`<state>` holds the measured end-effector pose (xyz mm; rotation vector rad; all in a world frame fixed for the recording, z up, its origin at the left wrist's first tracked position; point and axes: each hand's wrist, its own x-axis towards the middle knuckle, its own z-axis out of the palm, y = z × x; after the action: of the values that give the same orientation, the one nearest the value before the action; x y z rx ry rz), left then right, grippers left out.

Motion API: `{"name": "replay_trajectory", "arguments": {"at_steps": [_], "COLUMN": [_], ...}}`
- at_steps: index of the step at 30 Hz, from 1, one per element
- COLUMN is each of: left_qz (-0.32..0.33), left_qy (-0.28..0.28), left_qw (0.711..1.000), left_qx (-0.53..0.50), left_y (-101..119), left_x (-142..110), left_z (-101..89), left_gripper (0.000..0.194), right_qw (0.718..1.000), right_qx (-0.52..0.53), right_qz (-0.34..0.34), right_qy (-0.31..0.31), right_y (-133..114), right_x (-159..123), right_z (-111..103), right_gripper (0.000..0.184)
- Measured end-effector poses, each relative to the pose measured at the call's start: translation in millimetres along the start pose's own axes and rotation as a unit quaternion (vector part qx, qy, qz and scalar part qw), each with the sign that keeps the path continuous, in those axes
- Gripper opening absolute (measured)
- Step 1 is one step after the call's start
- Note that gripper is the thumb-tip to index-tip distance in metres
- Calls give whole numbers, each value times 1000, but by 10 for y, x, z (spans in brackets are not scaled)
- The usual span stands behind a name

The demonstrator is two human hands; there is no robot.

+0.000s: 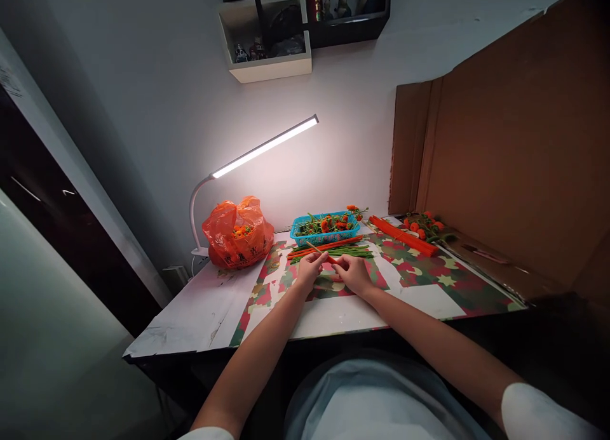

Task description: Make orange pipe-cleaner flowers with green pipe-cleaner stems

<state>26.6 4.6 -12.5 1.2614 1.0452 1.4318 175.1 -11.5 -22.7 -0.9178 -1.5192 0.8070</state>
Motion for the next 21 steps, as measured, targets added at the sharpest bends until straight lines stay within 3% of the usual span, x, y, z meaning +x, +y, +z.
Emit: {"name": "replay_trajectory", "arguments": {"at_steps": [7, 13, 17, 21], "left_qz": [-30, -19, 7, 15], "left_qy": [1, -2, -7, -30], "left_qw": [1000, 1000, 999, 997], "left_qx": [-7, -19, -44, -70], "left_y": [7, -4, 25, 92], "left_x": [-2, 8, 45, 57], "left_z": [-16, -18, -32, -62], "left_gripper": [38, 38, 39, 42], "right_qw": [999, 999, 988, 946], "right_qx": [-47, 8, 95, 199], "right_qz": [-4, 36, 101, 179], "right_qy": [6, -9, -74, -181], "right_y": [-13, 14, 17, -36], "right_x": [-25, -13, 8, 42], "right_z": [27, 52, 16, -73], "right_gripper": [25, 27, 26, 35]}}
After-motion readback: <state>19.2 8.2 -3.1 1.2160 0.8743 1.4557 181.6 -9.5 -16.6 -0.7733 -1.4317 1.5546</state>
